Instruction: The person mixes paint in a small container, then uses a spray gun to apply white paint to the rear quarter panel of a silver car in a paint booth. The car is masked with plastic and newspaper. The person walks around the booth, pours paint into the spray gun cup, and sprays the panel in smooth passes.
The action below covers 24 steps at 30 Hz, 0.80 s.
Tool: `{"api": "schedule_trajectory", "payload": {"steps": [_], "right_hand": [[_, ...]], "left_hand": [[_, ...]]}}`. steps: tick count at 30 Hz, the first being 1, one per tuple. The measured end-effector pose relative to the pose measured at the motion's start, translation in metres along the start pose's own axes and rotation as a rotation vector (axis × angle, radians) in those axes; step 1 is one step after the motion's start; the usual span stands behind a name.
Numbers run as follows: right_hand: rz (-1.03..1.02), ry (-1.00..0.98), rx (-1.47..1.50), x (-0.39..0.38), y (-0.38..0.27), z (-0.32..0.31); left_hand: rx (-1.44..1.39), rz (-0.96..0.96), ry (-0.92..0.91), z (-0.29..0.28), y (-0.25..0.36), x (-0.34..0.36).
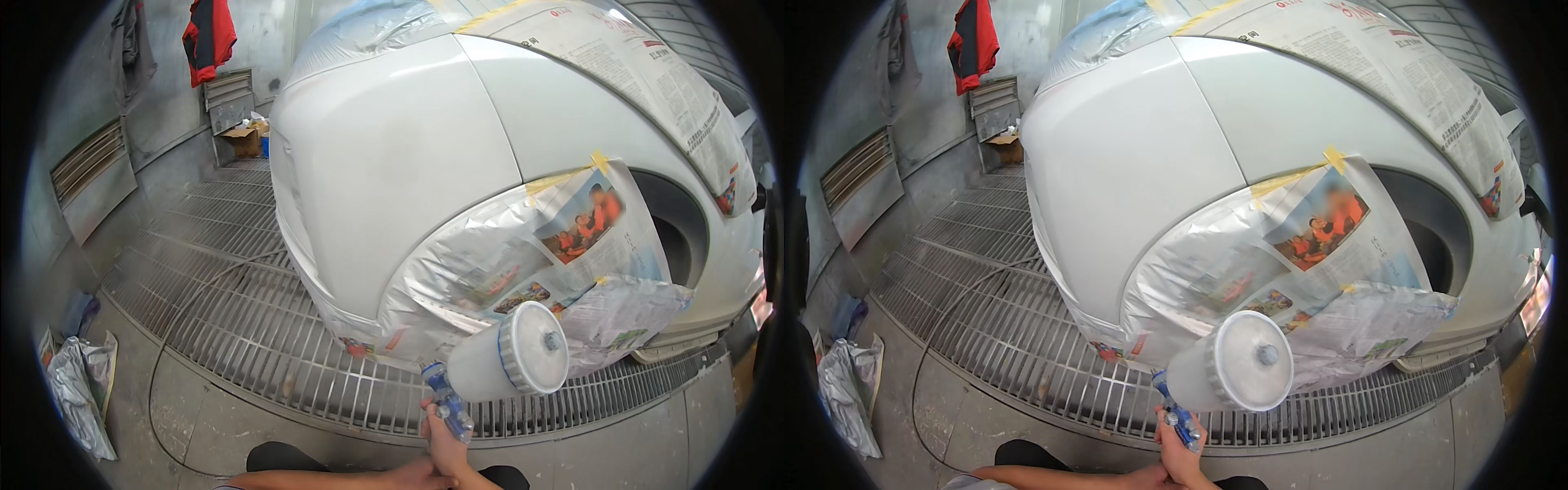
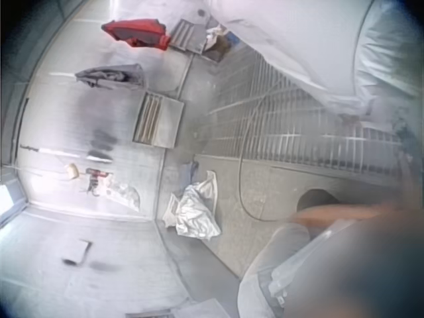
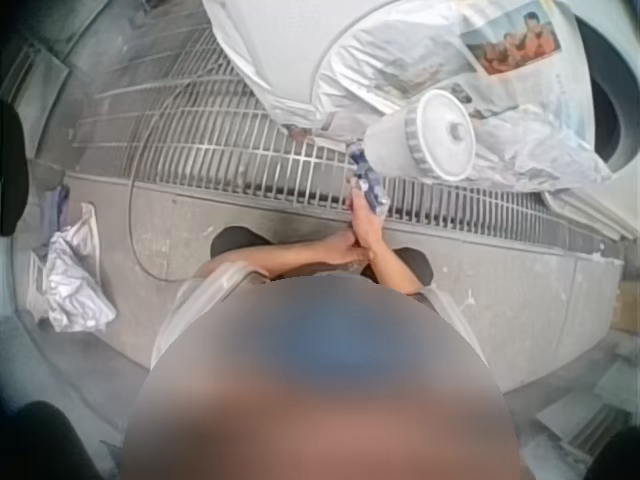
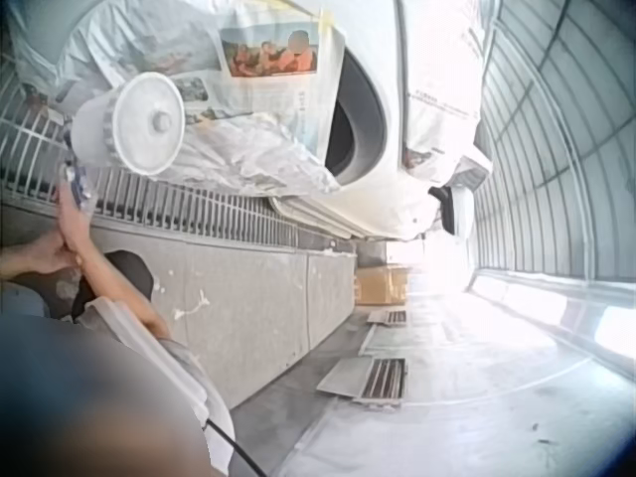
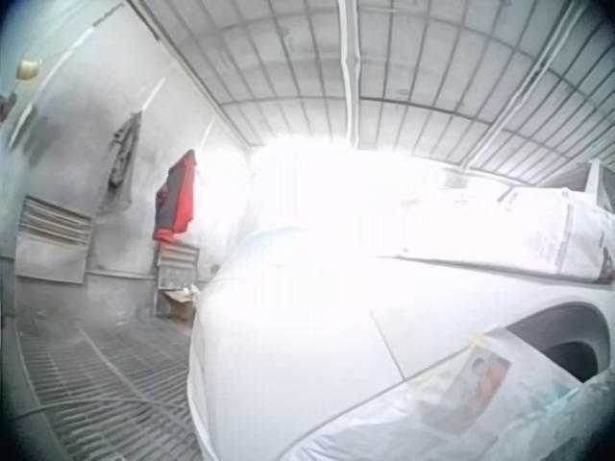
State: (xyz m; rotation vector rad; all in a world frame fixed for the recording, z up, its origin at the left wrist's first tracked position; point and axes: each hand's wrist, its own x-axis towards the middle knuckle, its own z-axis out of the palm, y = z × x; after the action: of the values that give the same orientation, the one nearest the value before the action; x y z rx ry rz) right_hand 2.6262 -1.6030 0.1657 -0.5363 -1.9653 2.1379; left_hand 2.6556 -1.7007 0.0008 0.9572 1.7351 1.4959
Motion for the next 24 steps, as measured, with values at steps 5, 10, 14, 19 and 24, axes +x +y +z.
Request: {"api": "schedule_trajectory", "payload": {"steps": [5, 10, 14, 19, 24], "right_hand": [[0.002, 0.014, 0.068, 0.002, 0.002, -0.002], [0.006, 0.006, 0.088, 0.003, 0.007, -0.004], [0.0, 0.003, 0.084, 0.002, 0.006, -0.003], [-0.015, 0.003, 0.074, 0.003, 0.006, -0.002], [-0.006, 0.004, 0.123, 0.002, 0.008, -0.002]], "left_hand": [[-0.037, 0.025, -0.025, -0.003, 0.009, 0.001], [-0.051, 0.132, 0.022, -0.01, 0.022, 0.001], [-0.037, 0.09, -0.036, -0.01, 0.01, 0.002], [0.001, 0.177, 0.072, -0.004, 0.006, 0.001], [0.013, 0.063, 0.028, -0.005, 0.004, 0.001]]}}
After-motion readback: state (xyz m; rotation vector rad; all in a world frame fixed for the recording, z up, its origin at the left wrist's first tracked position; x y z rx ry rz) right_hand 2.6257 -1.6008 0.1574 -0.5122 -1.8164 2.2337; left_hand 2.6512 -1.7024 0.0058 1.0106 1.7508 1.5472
